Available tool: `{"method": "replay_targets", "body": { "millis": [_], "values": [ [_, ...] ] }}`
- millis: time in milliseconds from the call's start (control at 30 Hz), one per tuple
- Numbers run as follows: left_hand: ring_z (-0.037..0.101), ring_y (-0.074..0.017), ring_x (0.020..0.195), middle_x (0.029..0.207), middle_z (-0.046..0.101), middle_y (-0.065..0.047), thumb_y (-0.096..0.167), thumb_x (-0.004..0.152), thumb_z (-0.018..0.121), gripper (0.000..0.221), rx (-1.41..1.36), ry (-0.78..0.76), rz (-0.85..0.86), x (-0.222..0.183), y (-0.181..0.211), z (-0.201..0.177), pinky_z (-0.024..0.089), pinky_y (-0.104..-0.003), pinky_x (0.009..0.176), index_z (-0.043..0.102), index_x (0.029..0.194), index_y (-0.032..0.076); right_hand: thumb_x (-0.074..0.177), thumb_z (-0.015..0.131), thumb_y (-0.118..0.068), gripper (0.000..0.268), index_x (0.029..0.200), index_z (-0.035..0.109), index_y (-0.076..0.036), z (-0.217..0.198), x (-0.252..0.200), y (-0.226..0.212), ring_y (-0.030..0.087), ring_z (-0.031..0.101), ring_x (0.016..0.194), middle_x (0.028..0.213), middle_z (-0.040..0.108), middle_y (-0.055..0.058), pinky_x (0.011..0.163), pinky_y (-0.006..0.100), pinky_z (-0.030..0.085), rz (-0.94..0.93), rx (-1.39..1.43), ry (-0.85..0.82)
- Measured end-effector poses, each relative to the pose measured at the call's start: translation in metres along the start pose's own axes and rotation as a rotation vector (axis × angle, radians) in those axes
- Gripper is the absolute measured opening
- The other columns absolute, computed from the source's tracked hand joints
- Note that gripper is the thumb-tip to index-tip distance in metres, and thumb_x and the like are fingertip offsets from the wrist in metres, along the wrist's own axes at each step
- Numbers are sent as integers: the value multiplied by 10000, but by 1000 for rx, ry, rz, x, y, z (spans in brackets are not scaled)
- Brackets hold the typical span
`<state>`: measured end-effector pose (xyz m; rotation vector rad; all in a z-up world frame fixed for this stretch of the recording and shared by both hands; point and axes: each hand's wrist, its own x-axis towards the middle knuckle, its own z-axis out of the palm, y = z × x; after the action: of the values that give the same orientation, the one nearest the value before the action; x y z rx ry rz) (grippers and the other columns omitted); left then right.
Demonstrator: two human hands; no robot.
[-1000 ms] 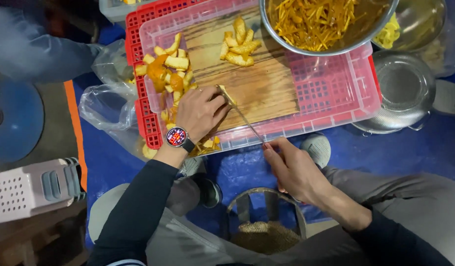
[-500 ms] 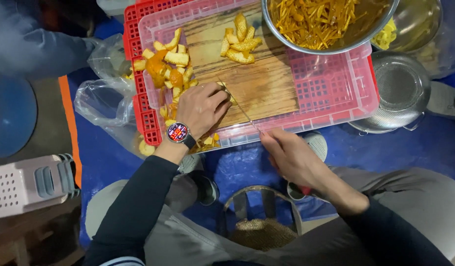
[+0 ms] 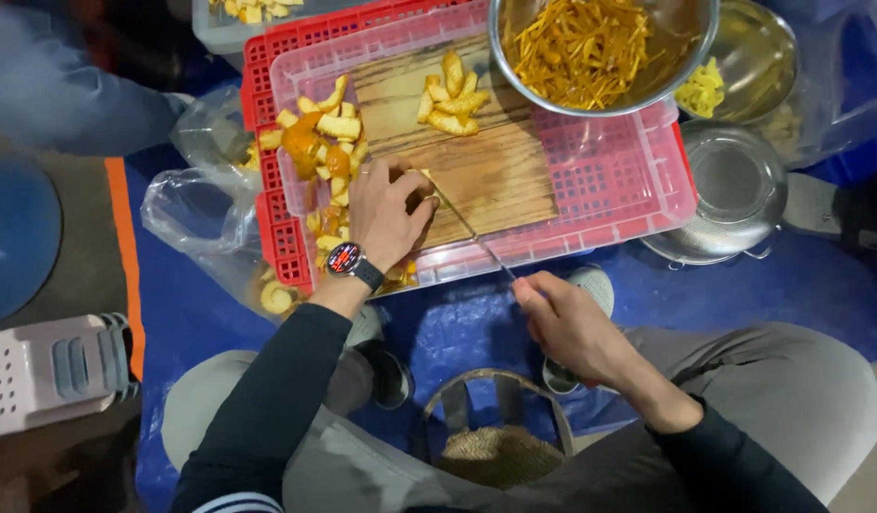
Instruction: Slicing and julienning root vegetables into thin strips on a wooden cutting board.
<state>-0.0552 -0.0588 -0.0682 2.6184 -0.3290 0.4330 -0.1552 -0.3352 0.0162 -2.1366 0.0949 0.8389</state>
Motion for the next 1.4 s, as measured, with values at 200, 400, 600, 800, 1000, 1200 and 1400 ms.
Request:
{"method": "replay_targets", "body": {
  "millis": [200,400,600,800,1000,1200,1400],
  "values": [
    [671,-386,920,981,588,-65,112,775,829,135,-152,39,-123,0,5,-19,545,-475,775,723,839,166,1050,525,-309,287,1081,701,-84,-2,3,-16,219,661,454,513,619,63,470,330,563,-47,115,17],
    [717,-246,892,916,624,31,54,789,830,216,-164,82,-123,19,-20,-76,552,-352,819,737,831,245,1029,557,-439,306,1070,704,-174,17,6,-34,402,755,921,776,764,213,804,529,582,-55,-87,156],
    [716,-343,865,886,647,-60,26,725,845,219,-188,42,-130,27,39,-129,566,-413,761,734,826,185,1035,485,-432,323,1106,689,-192,11,-8,-51,423,756,744,610,737,141,723,540,570,-45,-87,135],
    [716,-333,869,902,638,-64,-8,722,828,223,-136,7,-105,22,25,-119,584,-406,742,735,846,154,1056,463,-447,379,1090,684,-142,23,-3,-36,210,646,380,455,620,30,426,330,563,-12,60,-81],
    [710,-297,832,924,601,-78,-147,806,807,260,-193,290,-52,28,-7,-134,622,-333,724,753,901,90,1016,539,-415,315,1115,715,-173,39,-19,-35,398,762,820,707,759,170,690,526,568,-59,-88,-51],
    [704,-389,907,916,653,-184,-132,790,779,257,-438,186,-149,33,-6,-107,632,-396,775,746,992,23,1006,562,-287,291,1114,756,-99,10,-50,-69,382,789,788,800,795,208,701,444,616,-54,-59,-197],
    [706,-161,835,964,728,-28,61,880,749,204,-431,-250,-406,37,25,-62,606,-316,760,663,1035,161,1054,568,-350,264,1060,778,-189,-70,-42,-56,175,560,569,693,693,57,554,310,396,248,-207,-28]
  ]
}}
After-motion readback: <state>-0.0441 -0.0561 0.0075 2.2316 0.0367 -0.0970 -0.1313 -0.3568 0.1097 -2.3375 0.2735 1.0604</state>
